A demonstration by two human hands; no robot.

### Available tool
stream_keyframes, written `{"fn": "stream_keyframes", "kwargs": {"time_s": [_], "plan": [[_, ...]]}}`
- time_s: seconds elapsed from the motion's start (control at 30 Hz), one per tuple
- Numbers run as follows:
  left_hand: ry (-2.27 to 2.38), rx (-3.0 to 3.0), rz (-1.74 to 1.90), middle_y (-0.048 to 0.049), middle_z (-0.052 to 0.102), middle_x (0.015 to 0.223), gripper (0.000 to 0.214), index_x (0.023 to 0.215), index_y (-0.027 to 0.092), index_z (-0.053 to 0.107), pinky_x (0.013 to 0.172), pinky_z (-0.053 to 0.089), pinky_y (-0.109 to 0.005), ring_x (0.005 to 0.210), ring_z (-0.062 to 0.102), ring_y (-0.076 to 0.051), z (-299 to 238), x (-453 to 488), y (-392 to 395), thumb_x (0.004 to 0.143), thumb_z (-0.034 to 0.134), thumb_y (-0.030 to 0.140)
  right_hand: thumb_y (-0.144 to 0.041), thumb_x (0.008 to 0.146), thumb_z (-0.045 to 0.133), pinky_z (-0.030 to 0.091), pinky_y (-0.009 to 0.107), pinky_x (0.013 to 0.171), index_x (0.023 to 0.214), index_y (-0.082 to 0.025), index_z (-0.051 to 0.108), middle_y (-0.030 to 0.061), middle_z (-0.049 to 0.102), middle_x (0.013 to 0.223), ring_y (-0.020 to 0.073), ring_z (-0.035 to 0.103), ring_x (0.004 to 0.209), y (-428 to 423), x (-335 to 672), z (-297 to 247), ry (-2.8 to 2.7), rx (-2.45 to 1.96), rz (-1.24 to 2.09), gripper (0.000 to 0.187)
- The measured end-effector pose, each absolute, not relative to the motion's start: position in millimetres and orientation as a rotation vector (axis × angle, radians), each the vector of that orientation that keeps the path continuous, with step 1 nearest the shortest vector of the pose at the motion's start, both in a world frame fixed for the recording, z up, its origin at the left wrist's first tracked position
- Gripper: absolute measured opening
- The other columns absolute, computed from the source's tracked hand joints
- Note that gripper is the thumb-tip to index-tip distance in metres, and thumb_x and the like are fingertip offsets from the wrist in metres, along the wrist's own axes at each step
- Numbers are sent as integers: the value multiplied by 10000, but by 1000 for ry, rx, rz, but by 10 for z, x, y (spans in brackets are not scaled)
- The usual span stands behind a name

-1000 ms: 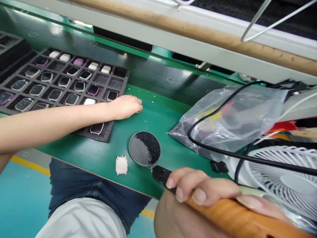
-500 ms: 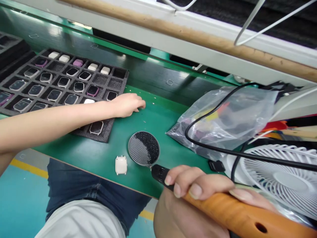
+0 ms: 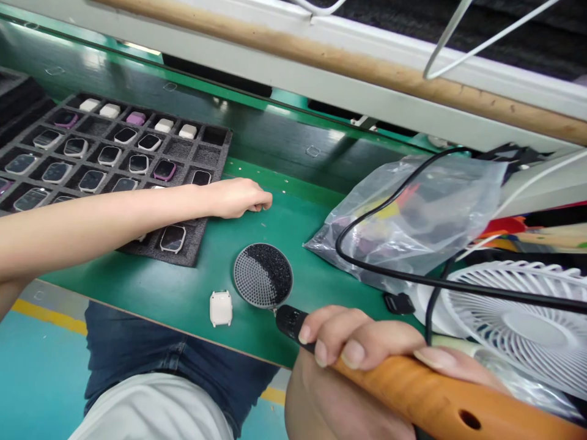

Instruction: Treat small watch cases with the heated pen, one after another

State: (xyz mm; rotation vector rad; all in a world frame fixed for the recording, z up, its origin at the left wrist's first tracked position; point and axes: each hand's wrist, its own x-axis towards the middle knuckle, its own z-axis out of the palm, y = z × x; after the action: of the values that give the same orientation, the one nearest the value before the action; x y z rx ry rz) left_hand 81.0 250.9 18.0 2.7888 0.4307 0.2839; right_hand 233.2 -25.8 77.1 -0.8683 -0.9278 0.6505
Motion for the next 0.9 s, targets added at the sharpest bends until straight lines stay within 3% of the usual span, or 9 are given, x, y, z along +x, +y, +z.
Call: {"fn": "stream_keyframes", "kwargs": {"time_s": [0.1, 0.23, 0.3, 0.47, 0.53, 0.7, 0.9], "plan": [[385, 2794, 262, -41, 746, 969, 360, 1118, 180, 694, 724, 494, -216, 861, 714, -150, 202, 791, 2527, 854, 566, -29, -549, 986, 474, 535, 366, 495, 1132, -261, 559, -60, 628, 784, 136, 599, 572, -205, 2350, 757, -1004, -781, 646, 334], [285, 2833, 218, -26, 743, 946, 354, 1099, 195, 696, 730, 489, -227, 871, 703, -158, 229, 773, 2576, 843, 592, -26, -483, 987, 421, 534, 361, 491, 1106, -253, 571, -46, 634, 791, 135, 596, 580, -176, 2360, 763, -1020, -770, 652, 299], [239, 2866, 200, -23, 743, 942, 327, 1079, 201, 697, 739, 483, -244, 891, 695, -172, 244, 775, 2596, 854, 597, -15, -536, 995, 423, 530, 365, 492, 1119, -257, 569, -48, 623, 791, 135, 589, 580, -186, 2363, 753, -1023, -778, 658, 338], [156, 2960, 162, -47, 735, 955, 292, 1072, 204, 699, 708, 453, -274, 879, 677, -189, 291, 787, 2586, 884, 591, 8, -626, 894, 624, 526, 378, 495, 1169, -257, 541, -61, 619, 825, 140, 582, 601, -217, 2365, 701, -1028, -788, 636, 467], [139, 2998, 154, -68, 725, 934, 231, 1046, 197, 704, 683, 436, -293, 853, 664, -204, 311, 792, 2556, 916, 586, 48, -635, 906, 602, 524, 380, 498, 1173, -256, 532, -61, 616, 826, 139, 580, 603, -218, 2357, 696, -1031, -796, 628, 469], [152, 3052, 151, -95, 698, 855, 179, 965, 185, 708, 673, 422, -324, 793, 631, -221, 341, 807, 2482, 979, 543, 118, -594, 1026, 346, 517, 379, 505, 1160, -257, 525, -59, 600, 792, 134, 588, 582, -220, 2318, 719, -971, -826, 611, 405], [178, 3019, 115, -87, 723, 995, 292, 1137, 204, 681, 735, 460, -306, 900, 667, -217, 332, 795, 2535, 908, 577, 55, -607, 1013, 412, 524, 417, 516, 1112, -274, 556, -55, 607, 757, 163, 591, 569, -261, 2318, 741, -905, -928, 615, 376]]}}
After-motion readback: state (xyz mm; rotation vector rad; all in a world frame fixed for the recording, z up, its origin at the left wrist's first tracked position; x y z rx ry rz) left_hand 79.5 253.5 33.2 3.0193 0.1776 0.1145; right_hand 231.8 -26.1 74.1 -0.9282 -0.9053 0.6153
